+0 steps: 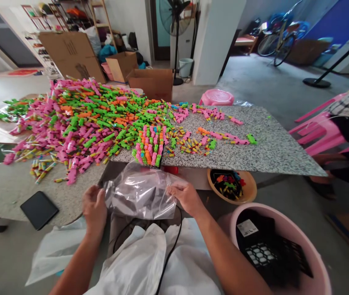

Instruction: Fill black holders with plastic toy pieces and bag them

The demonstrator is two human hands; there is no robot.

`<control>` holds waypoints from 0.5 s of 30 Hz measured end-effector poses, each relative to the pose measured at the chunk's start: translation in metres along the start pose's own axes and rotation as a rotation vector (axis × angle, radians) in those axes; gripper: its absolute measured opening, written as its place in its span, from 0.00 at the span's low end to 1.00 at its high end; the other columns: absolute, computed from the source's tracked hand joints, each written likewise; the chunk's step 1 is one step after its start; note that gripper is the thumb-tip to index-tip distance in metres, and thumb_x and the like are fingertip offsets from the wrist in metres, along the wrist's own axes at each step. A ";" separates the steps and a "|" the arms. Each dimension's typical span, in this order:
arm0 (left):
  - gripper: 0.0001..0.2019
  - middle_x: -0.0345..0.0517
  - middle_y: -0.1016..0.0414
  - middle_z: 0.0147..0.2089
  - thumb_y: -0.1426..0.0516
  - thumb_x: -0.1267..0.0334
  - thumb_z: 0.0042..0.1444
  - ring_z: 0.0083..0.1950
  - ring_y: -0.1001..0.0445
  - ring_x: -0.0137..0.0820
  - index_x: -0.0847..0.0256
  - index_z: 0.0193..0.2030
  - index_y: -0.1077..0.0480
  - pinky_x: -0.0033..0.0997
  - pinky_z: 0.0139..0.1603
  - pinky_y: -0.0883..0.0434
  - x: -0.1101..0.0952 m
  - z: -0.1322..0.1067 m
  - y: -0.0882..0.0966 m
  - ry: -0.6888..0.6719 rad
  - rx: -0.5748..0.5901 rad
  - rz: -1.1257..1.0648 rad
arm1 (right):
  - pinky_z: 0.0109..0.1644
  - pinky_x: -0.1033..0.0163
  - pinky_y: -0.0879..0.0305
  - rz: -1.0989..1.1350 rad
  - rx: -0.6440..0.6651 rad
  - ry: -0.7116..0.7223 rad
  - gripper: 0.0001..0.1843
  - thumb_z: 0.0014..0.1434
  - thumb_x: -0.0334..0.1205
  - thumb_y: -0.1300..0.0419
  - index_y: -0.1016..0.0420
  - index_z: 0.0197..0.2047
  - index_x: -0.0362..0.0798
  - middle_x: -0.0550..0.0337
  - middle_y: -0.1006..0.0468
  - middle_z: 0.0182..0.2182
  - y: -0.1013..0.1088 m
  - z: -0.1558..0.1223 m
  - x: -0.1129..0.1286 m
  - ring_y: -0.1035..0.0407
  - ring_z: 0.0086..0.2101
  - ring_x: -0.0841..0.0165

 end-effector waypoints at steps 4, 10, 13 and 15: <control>0.15 0.48 0.23 0.48 0.35 0.55 0.60 0.45 0.24 0.34 0.57 0.51 0.25 0.33 0.50 0.27 -0.057 -0.046 -0.004 -0.234 0.167 -0.103 | 0.29 0.65 0.43 -0.136 -0.113 0.071 0.26 0.60 0.58 0.31 0.27 0.24 0.46 0.63 0.30 0.21 -0.014 -0.005 0.028 0.39 0.24 0.72; 0.28 0.53 0.22 0.47 0.25 0.62 0.45 0.42 0.25 0.37 0.56 0.54 0.23 0.30 0.40 0.28 -0.106 -0.114 -0.055 -0.118 0.884 -0.372 | 0.26 0.64 0.49 -0.181 -0.188 0.165 0.29 0.63 0.61 0.35 0.35 0.23 0.48 0.64 0.36 0.19 -0.056 -0.013 0.059 0.45 0.22 0.73; 0.19 0.51 0.24 0.45 0.27 0.61 0.51 0.42 0.27 0.35 0.57 0.50 0.22 0.30 0.43 0.28 -0.110 -0.122 -0.069 -0.108 0.922 -0.399 | 0.24 0.64 0.52 -0.147 -0.226 0.186 0.32 0.67 0.63 0.41 0.39 0.21 0.49 0.64 0.40 0.18 -0.062 -0.018 0.064 0.48 0.21 0.73; 0.12 0.51 0.24 0.44 0.29 0.59 0.56 0.43 0.26 0.35 0.59 0.43 0.22 0.31 0.44 0.29 -0.108 -0.122 -0.072 -0.055 0.949 -0.451 | 0.25 0.64 0.50 -0.134 -0.250 0.223 0.33 0.70 0.63 0.45 0.40 0.20 0.49 0.63 0.40 0.17 -0.059 -0.023 0.065 0.47 0.21 0.72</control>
Point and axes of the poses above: each hand's wrist, its own z-axis towards the middle knuckle, its own y-axis out of the back of the hand, x = y × z, the point moved 2 cm from there along z, towards the middle knuckle
